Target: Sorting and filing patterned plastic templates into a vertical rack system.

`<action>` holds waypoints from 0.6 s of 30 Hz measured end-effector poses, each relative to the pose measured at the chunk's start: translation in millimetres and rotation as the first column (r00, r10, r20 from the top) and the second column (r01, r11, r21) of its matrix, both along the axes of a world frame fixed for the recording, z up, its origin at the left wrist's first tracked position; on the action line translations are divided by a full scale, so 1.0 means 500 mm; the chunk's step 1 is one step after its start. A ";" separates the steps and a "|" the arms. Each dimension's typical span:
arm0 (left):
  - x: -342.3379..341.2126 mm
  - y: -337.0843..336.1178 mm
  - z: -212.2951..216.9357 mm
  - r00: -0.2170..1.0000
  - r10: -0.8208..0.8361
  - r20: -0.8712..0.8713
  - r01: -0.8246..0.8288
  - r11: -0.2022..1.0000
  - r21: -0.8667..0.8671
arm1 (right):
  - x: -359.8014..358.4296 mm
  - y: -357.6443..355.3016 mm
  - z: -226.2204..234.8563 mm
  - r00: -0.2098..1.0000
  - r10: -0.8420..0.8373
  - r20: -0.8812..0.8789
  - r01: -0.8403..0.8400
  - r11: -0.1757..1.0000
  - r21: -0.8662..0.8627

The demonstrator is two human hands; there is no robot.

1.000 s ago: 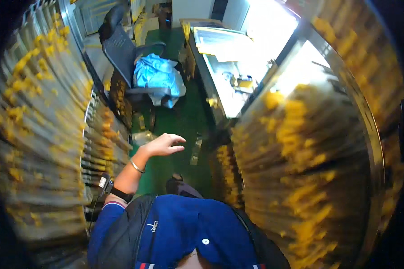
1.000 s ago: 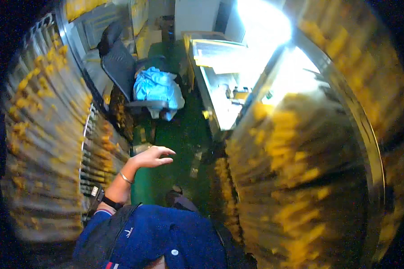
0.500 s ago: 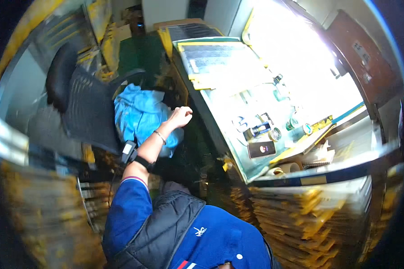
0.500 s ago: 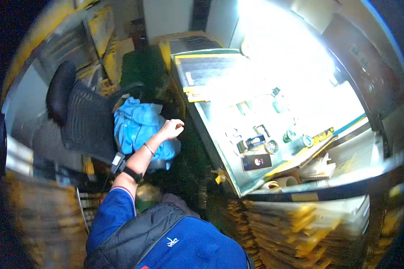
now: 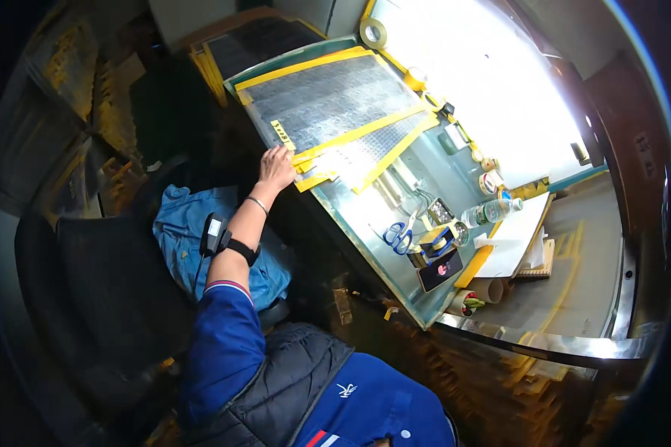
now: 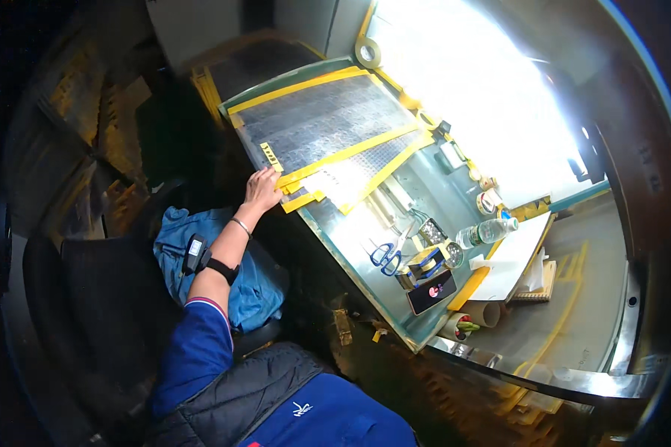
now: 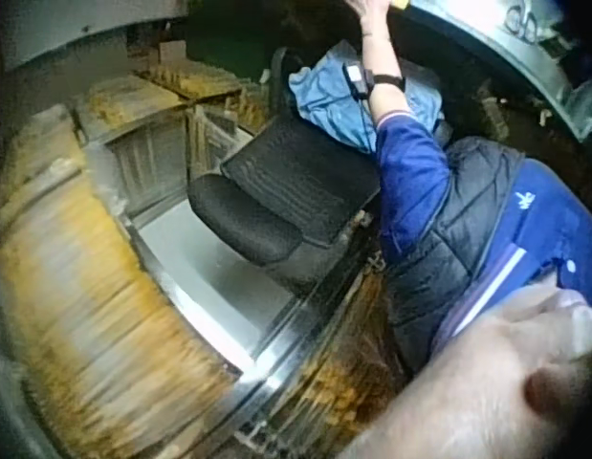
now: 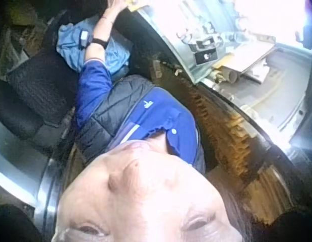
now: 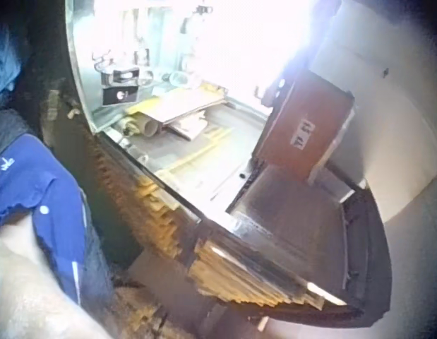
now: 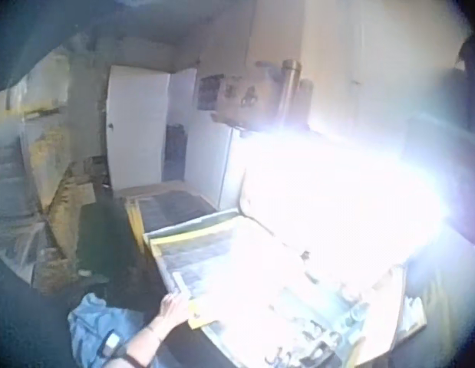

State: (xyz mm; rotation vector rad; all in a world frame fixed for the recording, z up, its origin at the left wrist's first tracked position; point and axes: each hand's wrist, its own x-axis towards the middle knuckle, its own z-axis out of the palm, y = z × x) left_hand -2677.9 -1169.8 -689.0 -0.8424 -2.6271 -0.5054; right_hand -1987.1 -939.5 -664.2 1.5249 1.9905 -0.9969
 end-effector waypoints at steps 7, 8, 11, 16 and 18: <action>-0.055 -0.050 0.012 0.951 -0.307 -0.027 0.302 0.945 -0.124 | 0.089 -0.089 0.000 0.986 -0.144 0.083 0.146 0.989 -0.011; -0.065 -0.042 0.047 0.939 -0.329 0.100 0.342 0.923 -0.175 | 0.103 -0.106 -0.001 0.981 -0.167 0.096 0.169 0.986 -0.012; -0.127 -0.035 0.134 0.978 -0.211 -0.006 0.202 0.930 0.307 | 0.131 -0.143 0.001 0.974 -0.195 0.114 0.201 0.979 -0.039; -0.169 -0.002 0.291 0.972 -0.083 -0.218 0.162 0.912 0.376 | 0.125 -0.176 0.010 0.957 -0.241 0.159 0.241 0.970 0.020; -0.161 0.019 0.314 0.967 -0.109 -0.228 0.184 0.923 0.339 | 0.124 -0.180 0.013 0.951 -0.278 0.138 0.280 0.960 0.005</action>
